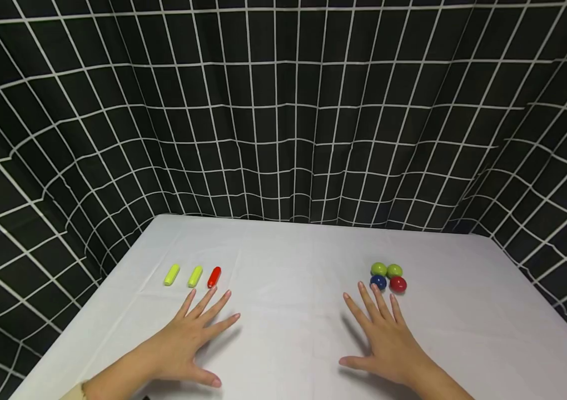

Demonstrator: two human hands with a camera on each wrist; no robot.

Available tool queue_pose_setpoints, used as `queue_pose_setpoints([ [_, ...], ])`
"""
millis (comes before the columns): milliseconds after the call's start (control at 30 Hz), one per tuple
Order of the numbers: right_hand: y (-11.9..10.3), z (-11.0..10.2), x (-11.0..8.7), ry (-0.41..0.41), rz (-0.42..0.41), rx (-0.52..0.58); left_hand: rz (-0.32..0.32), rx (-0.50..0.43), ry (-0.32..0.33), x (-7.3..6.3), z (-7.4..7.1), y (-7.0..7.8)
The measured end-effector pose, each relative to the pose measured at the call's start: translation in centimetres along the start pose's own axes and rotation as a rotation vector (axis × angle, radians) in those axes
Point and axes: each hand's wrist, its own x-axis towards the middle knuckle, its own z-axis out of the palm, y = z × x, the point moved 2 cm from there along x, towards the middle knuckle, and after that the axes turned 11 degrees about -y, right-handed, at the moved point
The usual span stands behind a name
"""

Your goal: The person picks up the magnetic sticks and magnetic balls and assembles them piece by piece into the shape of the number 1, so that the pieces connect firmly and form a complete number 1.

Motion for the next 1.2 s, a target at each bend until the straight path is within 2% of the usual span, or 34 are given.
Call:
queue_pose_setpoints([
  [167,0.6,0.3,0.5,-0.035,0.053,0.105,-0.065,-0.095,0.017,1.0,0.6,-0.8],
  [300,0.8,0.3,1.3,-0.026,0.113,0.245,-0.175,-0.202,0.080,2.2,1.2,-1.5],
  [400,0.7,0.2,1.8,-0.004,0.173,0.347,-0.265,-0.306,0.157,2.9,1.4,-1.6],
  [600,1.0,0.5,2.5,0.019,0.315,0.534,-0.412,-0.497,0.378,3.8,1.7,-2.2],
  [733,1.6,1.3,2.5,0.002,0.425,0.609,-0.478,-0.630,0.506,4.3,2.4,-3.1],
  [833,2.2,1.9,2.4,-0.008,0.474,0.706,-0.538,-0.676,0.581,4.5,2.8,-3.8],
  [1000,2.8,2.5,2.2,-0.036,0.563,0.896,-0.636,-0.745,0.695,4.8,2.9,-4.7],
  [1200,2.7,2.6,2.0,-0.056,0.608,0.947,-0.724,-0.790,0.744,5.5,3.5,-5.3],
])
